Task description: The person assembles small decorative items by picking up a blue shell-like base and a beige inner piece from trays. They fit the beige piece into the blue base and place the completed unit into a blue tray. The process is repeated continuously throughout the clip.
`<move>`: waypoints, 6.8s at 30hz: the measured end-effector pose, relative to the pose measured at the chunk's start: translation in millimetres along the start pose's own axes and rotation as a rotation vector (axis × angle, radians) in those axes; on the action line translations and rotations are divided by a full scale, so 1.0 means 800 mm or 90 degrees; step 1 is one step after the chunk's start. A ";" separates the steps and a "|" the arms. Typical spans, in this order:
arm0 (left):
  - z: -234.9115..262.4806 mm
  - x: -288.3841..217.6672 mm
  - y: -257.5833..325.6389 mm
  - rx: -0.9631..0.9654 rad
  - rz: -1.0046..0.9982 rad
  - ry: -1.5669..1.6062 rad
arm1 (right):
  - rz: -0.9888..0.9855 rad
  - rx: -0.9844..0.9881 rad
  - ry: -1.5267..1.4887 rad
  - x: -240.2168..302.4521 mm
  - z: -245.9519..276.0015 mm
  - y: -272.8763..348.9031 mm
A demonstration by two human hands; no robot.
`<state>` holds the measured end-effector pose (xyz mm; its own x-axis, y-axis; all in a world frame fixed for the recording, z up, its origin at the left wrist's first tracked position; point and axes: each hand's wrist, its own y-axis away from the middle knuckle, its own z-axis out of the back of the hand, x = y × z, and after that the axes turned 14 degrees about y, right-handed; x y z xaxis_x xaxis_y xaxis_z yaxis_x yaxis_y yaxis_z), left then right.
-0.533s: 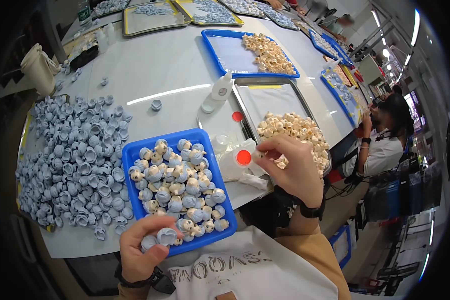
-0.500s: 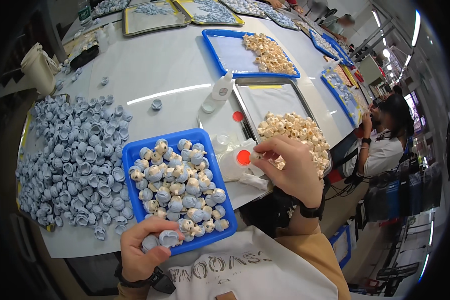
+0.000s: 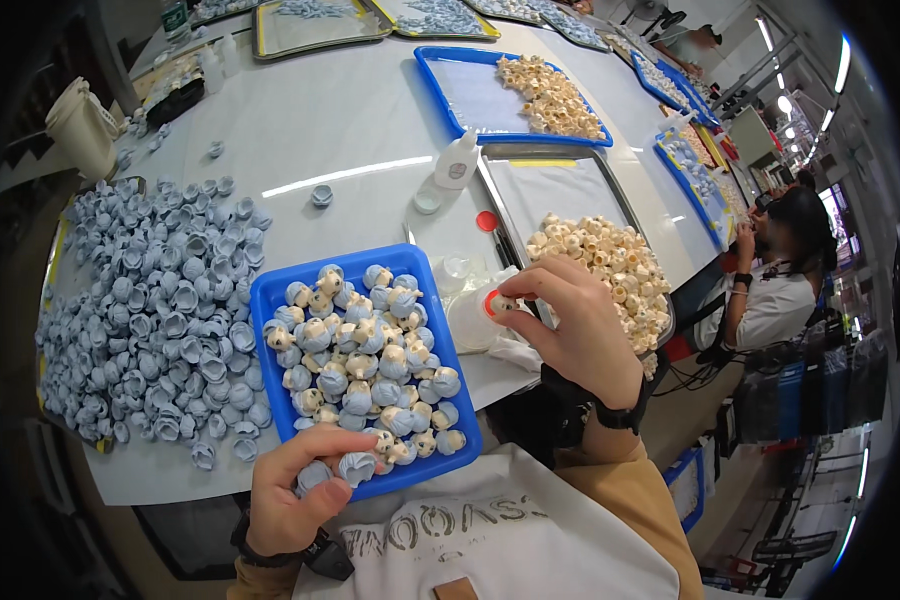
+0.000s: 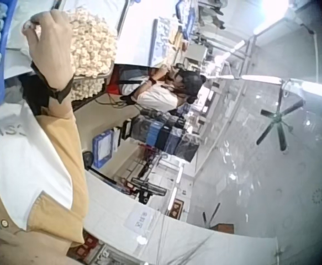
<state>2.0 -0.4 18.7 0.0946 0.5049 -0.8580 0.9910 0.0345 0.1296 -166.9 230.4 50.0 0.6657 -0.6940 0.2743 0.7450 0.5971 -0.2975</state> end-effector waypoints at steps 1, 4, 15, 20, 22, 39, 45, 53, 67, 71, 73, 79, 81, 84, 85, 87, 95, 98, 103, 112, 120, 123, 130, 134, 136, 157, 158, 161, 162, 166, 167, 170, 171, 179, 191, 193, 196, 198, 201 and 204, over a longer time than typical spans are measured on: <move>-0.002 0.000 0.000 -0.026 0.002 -0.001 | 0.000 -0.008 0.003 -0.001 -0.001 0.002; 0.004 0.013 0.001 -0.030 -0.048 -0.017 | -0.008 -0.032 0.004 -0.005 -0.002 0.006; -0.009 0.007 -0.010 -0.017 -0.025 0.072 | -0.019 -0.167 -0.144 0.018 -0.009 0.023; -0.007 0.007 -0.013 0.006 0.002 0.066 | 0.159 -0.089 -0.426 0.074 -0.015 0.033; -0.005 0.001 -0.011 0.015 0.017 0.057 | 0.180 -0.082 -0.441 0.087 -0.016 0.030; -0.008 0.026 -0.005 -0.029 -0.311 -0.102 | 0.244 -0.176 -0.423 0.109 -0.057 0.040; -0.010 0.016 -0.003 -0.036 -0.132 0.004 | 0.308 -0.174 -0.240 0.108 -0.047 0.033; 0.008 0.012 -0.002 -0.105 -0.119 0.361 | 0.294 -0.138 -0.018 0.094 -0.046 0.008; 0.023 0.015 0.003 0.012 -0.128 0.231 | 0.173 -0.075 -0.012 0.054 -0.001 0.019; 0.005 0.008 -0.002 0.017 -0.066 0.181 | -0.145 -0.062 0.288 -0.044 0.034 0.038; -0.002 0.002 -0.005 0.045 -0.047 0.132 | -0.180 0.023 0.398 -0.096 0.027 0.060; -0.013 0.002 -0.011 0.049 -0.050 0.052 | -0.230 0.177 0.270 -0.126 0.007 0.066; -0.005 0.004 -0.005 0.067 -0.036 0.060 | -0.221 0.170 0.273 -0.126 0.005 0.062; 0.011 0.008 0.003 0.097 -0.019 0.063 | -0.199 0.142 0.270 -0.122 0.001 0.056; 0.013 0.006 0.006 0.097 -0.013 0.055 | -0.194 0.148 0.243 -0.127 -0.001 0.052; 0.013 0.002 0.008 0.094 0.002 0.040 | -0.192 0.115 0.228 -0.129 -0.002 0.049; 0.001 0.003 -0.001 0.088 -0.024 -0.081 | -0.160 0.097 0.292 -0.147 -0.012 0.052; 0.006 -0.002 0.005 0.088 -0.004 -0.061 | -0.187 0.062 0.313 -0.141 -0.004 0.048; 0.008 0.004 0.001 0.130 0.034 -0.097 | -0.052 -0.119 -0.025 -0.024 0.034 0.044; -0.005 -0.010 0.009 0.194 0.054 -0.082 | 0.399 -0.276 -0.348 0.109 -0.037 0.026; -0.005 -0.005 0.003 0.155 0.098 0.063 | 0.402 -0.208 -0.244 0.099 -0.031 0.040; 0.006 -0.001 0.006 0.151 0.145 0.067 | 0.417 -0.187 -0.230 0.095 -0.032 0.043; -0.001 0.001 0.004 0.073 0.042 0.170 | 0.046 -0.248 -0.089 0.047 0.003 0.032; 0.007 0.002 0.002 0.108 0.002 0.162 | -0.042 -0.080 0.069 0.015 0.006 0.011; 0.010 0.002 0.001 0.155 0.000 0.165 | 0.002 -0.041 0.106 0.013 0.001 0.004; 0.003 0.017 -0.008 0.151 -0.116 0.042 | 0.102 -0.136 -0.424 0.065 -0.015 0.054; -0.002 0.017 -0.010 0.165 -0.133 0.034 | 0.165 -0.112 -0.486 0.074 -0.017 0.055; -0.014 0.019 -0.012 0.209 -0.219 0.000 | 0.184 -0.095 -0.517 0.091 -0.025 0.055; -0.014 0.020 -0.013 0.227 -0.248 -0.018 | 0.187 -0.074 -0.501 0.090 -0.025 0.054; -0.011 0.027 -0.004 0.201 -0.256 -0.158 | 0.264 -0.038 -0.438 0.083 -0.026 0.052; -0.012 0.029 -0.003 0.196 -0.295 -0.186 | 0.263 -0.029 -0.432 0.084 -0.024 0.052; -0.015 0.029 -0.004 0.207 -0.377 -0.311 | 0.257 0.011 -0.424 0.086 -0.023 0.054; -0.018 0.018 -0.006 0.232 -0.384 -0.380 | 0.252 0.026 -0.420 0.086 -0.023 0.056; -0.005 0.026 0.002 0.146 -0.455 -0.419 | 0.238 0.101 -0.471 0.097 -0.029 0.053; 0.020 0.002 0.023 0.006 -0.289 0.318 | 0.238 -0.039 -0.186 0.096 -0.033 0.001; 0.037 -0.006 0.014 -0.070 -0.172 0.411 | 0.219 -0.008 0.053 0.097 -0.041 -0.008; 0.037 -0.013 0.017 -0.031 0.001 0.396 | 0.194 0.013 0.235 0.102 -0.062 -0.020; 0.038 -0.009 0.013 0.062 0.020 0.344 | 0.147 0.069 0.232 0.101 -0.065 -0.017; 0.046 0.008 0.016 0.048 -0.108 0.236 | 0.152 -0.011 0.044 0.091 -0.025 -0.003; 0.035 0.010 0.007 -0.064 -0.175 0.170 | -0.110 -0.110 0.112 0.036 0.034 0.018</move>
<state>11.3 -20.0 -1.1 -0.2136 0.6711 -0.7099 0.9606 0.2766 -0.0275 -135.7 229.7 78.2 0.5014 -0.8472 0.1759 0.8180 0.3979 -0.4153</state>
